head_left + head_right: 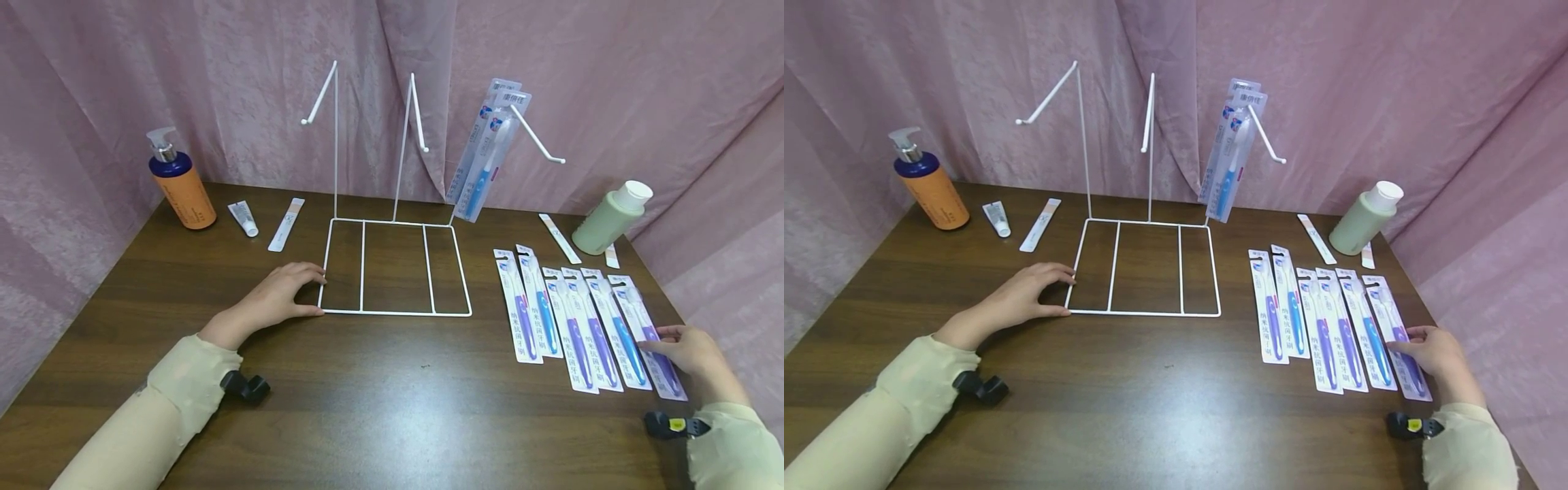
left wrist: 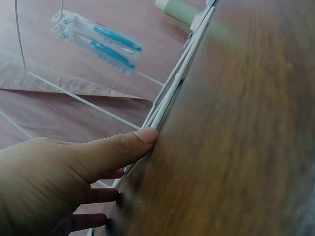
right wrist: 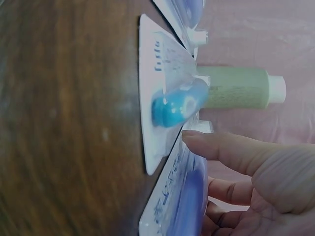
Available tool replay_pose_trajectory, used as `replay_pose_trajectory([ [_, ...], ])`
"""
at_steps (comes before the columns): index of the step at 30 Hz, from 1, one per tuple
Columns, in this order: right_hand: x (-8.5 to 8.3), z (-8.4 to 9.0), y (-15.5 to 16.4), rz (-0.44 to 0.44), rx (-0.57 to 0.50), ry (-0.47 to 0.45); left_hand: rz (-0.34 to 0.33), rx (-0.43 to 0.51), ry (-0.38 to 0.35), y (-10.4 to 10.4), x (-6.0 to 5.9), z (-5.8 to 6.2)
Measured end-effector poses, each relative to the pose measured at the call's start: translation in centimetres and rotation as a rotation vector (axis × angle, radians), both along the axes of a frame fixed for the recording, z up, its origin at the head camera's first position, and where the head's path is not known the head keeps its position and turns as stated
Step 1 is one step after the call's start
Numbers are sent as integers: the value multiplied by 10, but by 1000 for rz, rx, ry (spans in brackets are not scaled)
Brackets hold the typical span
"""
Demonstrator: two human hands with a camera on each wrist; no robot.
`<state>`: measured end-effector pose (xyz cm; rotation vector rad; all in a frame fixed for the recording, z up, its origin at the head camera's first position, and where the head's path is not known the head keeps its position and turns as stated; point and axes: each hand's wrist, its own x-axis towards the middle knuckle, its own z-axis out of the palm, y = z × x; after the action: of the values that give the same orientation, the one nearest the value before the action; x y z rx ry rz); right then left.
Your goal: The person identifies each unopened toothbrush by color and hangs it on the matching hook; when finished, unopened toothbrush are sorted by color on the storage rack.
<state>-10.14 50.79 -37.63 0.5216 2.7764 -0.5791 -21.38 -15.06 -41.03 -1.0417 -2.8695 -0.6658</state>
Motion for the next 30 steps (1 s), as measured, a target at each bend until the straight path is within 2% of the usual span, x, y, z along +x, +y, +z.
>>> replay_pose_trajectory([
  [5,2,-2,-1,-5,-21,43,-5,3,11,0,0,0],
  [13,8,-9,-1,-48,-66,168,-5,6,13,0,1,0],
  [21,15,-7,2,-65,9,236,-2,0,20,0,0,-1],
  [30,23,-1,-6,-206,-178,354,5,-8,0,0,1,0],
])
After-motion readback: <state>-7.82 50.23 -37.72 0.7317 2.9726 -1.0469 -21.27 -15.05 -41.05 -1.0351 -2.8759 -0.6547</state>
